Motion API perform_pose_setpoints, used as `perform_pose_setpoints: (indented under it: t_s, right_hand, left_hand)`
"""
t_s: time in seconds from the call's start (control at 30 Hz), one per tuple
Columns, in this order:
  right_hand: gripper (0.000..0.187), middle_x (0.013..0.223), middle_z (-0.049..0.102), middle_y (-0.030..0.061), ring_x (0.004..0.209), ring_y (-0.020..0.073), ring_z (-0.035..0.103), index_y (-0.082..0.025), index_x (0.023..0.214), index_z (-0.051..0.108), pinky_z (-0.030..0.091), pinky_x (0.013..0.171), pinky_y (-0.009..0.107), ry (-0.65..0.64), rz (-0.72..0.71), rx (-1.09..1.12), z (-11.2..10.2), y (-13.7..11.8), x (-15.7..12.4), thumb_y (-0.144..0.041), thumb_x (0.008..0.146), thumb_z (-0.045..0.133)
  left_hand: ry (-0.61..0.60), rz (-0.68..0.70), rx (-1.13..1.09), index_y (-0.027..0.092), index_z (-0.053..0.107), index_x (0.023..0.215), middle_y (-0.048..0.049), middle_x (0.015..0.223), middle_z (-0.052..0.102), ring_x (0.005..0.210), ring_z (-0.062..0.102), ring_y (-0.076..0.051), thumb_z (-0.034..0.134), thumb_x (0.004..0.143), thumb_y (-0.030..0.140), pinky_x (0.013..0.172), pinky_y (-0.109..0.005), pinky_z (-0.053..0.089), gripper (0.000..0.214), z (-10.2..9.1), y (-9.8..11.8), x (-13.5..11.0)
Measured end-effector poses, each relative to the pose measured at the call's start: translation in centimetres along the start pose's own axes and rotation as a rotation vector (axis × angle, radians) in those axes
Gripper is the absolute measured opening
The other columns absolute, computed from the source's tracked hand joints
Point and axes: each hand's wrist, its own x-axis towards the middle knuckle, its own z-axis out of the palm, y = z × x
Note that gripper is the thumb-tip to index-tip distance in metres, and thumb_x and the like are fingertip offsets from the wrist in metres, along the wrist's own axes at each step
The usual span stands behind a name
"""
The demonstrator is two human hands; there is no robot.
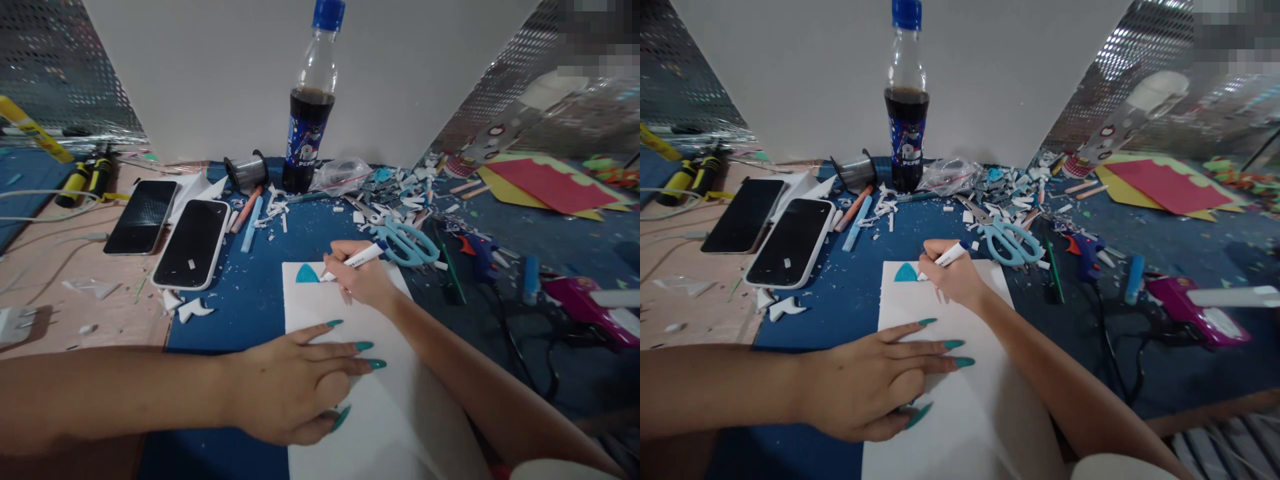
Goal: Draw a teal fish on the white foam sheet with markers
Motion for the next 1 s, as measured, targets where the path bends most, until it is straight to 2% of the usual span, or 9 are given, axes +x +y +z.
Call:
perform_pose_setpoints:
  t_s: [0.1,0.27,0.43,0.67,0.77,0.83,1.0]
  right_hand:
    - [0.047,0.042,0.027,-0.0095,0.034,0.0066,0.035,-0.025,0.056,0.025,0.029,0.037,0.022,0.016,-0.003,-0.006,0.0,0.0,0.0,-0.029,0.086,0.061]
    - [0.048,0.041,0.032,-0.0089,0.033,0.0071,0.038,-0.024,0.055,0.027,0.034,0.042,0.024,0.053,-0.015,-0.008,0.1,0.2,0.0,-0.030,0.091,0.059]
    - [0.047,0.038,0.031,-0.0098,0.031,0.0068,0.037,-0.025,0.055,0.026,0.035,0.042,0.024,0.001,0.007,-0.019,0.0,0.1,0.1,-0.028,0.088,0.060]
    - [0.053,0.035,0.034,-0.0093,0.029,0.0068,0.038,-0.024,0.054,0.029,0.035,0.040,0.023,0.010,0.004,-0.026,0.0,0.3,0.1,-0.038,0.091,0.064]
    - [0.052,0.035,0.039,-0.0090,0.027,0.0070,0.040,-0.024,0.057,0.034,0.028,0.033,0.021,0.067,0.019,0.016,0.4,0.1,0.0,-0.046,0.093,0.064]
    - [0.053,0.036,0.040,-0.0092,0.026,0.0064,0.039,-0.023,0.058,0.035,0.028,0.032,0.021,0.094,0.009,0.040,0.8,-0.2,-0.1,-0.050,0.093,0.064]
    - [0.054,0.039,0.041,-0.0082,0.029,0.0059,0.041,-0.022,0.056,0.037,0.030,0.034,0.020,0.028,0.006,0.050,1.7,-0.8,-0.4,-0.049,0.094,0.065]
  left_hand:
    - [-0.009,-0.001,0.005,0.010,0.056,0.123,-0.0116,0.155,0.050,0.149,0.040,-0.025,0.038,0.106,0.034,0.127,-0.044,0.022,0.035,0.0,0.0,0.1]
    - [0.004,0.000,0.014,0.009,0.055,0.124,-0.0109,0.156,0.049,0.149,0.040,-0.025,0.041,0.105,0.034,0.128,-0.044,0.021,0.035,0.1,0.0,0.0]
    - [-0.025,-0.006,0.019,0.009,0.055,0.126,-0.0111,0.156,0.050,0.150,0.038,-0.024,0.040,0.105,0.036,0.128,-0.043,0.021,0.036,-0.1,0.0,0.0]
    - [0.019,0.011,0.056,0.010,0.056,0.123,-0.0097,0.155,0.051,0.148,0.042,-0.023,0.038,0.106,0.035,0.127,-0.042,0.022,0.036,0.0,0.0,0.0]
    - [0.041,0.016,0.055,0.010,0.057,0.120,-0.0100,0.155,0.050,0.148,0.041,-0.023,0.039,0.105,0.035,0.128,-0.042,0.019,0.034,0.3,-0.1,-0.1]
    - [0.050,0.017,0.050,0.010,0.057,0.119,-0.0107,0.156,0.049,0.148,0.041,-0.024,0.040,0.105,0.034,0.129,-0.042,0.018,0.033,0.5,-0.1,-0.1]
    - [0.045,0.008,0.022,0.010,0.057,0.120,-0.0115,0.157,0.048,0.149,0.041,-0.025,0.041,0.105,0.035,0.129,-0.042,0.017,0.033,0.5,-0.1,-0.1]
